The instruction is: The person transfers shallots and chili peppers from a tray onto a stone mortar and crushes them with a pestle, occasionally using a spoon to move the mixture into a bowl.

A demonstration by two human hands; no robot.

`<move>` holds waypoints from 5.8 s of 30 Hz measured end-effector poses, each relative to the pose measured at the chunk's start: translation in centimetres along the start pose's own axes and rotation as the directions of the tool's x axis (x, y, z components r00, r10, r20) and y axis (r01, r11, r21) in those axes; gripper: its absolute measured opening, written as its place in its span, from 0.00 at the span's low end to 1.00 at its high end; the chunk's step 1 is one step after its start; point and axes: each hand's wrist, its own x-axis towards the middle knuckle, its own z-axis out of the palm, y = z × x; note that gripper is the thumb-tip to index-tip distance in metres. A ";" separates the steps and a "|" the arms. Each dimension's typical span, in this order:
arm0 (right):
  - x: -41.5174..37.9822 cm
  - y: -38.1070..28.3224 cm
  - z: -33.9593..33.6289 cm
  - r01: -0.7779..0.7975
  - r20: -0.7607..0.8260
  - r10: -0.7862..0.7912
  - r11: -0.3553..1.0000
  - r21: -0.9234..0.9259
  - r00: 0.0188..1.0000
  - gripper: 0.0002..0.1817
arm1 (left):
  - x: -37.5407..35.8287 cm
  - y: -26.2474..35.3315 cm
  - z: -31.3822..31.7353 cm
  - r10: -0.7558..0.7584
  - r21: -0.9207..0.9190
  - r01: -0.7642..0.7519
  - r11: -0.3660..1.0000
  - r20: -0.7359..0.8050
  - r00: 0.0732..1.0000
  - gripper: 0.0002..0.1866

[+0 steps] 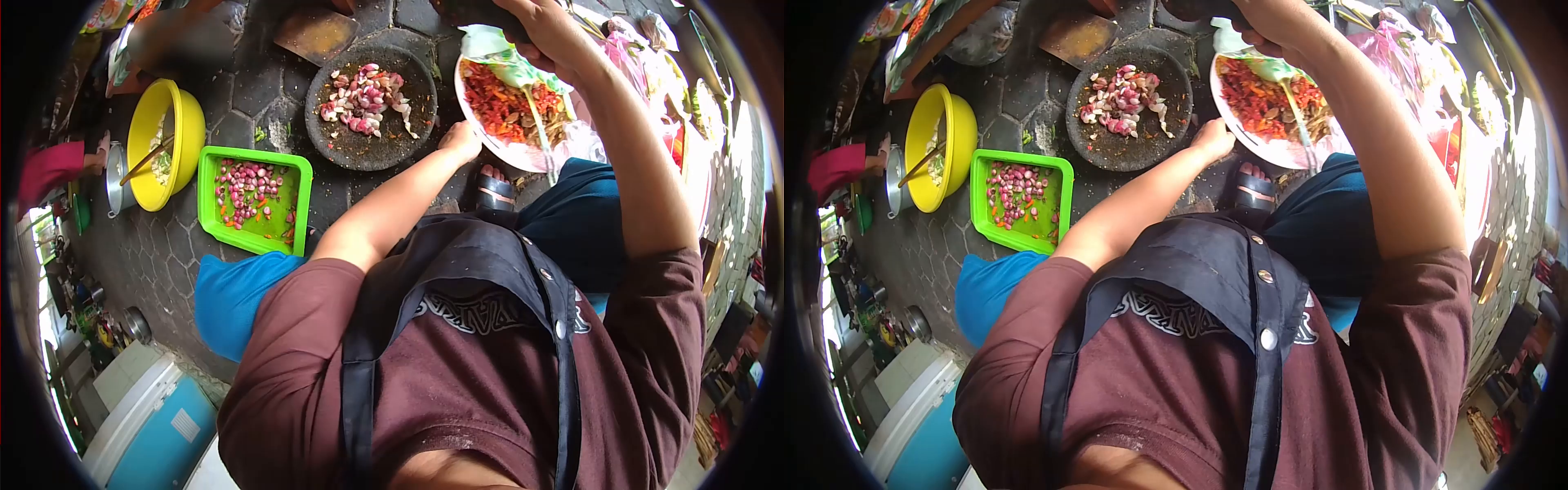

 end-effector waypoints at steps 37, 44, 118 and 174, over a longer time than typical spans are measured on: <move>2.7 4.0 5.6 -0.067 0.097 0.089 0.975 -0.213 0.991 0.19 | -6.0 -19.7 -18.7 -0.050 -0.001 0.160 0.987 -0.952 0.302 0.11; 2.2 7.0 10.4 -0.078 0.195 0.128 0.966 -0.245 0.972 0.19 | -10.7 -32.7 -20.7 -0.659 -0.286 0.657 0.697 -0.617 0.430 0.26; 5.3 17.6 21.8 0.339 0.143 -0.360 0.569 -0.749 0.922 0.21 | -6.0 -14.9 -12.0 -0.005 -0.040 -0.014 0.999 -0.447 0.895 0.08; 8.7 19.0 21.1 0.325 0.248 -0.214 0.694 -0.643 0.945 0.19 | -8.4 -14.7 -9.8 0.060 0.253 0.105 0.962 -0.567 0.821 0.53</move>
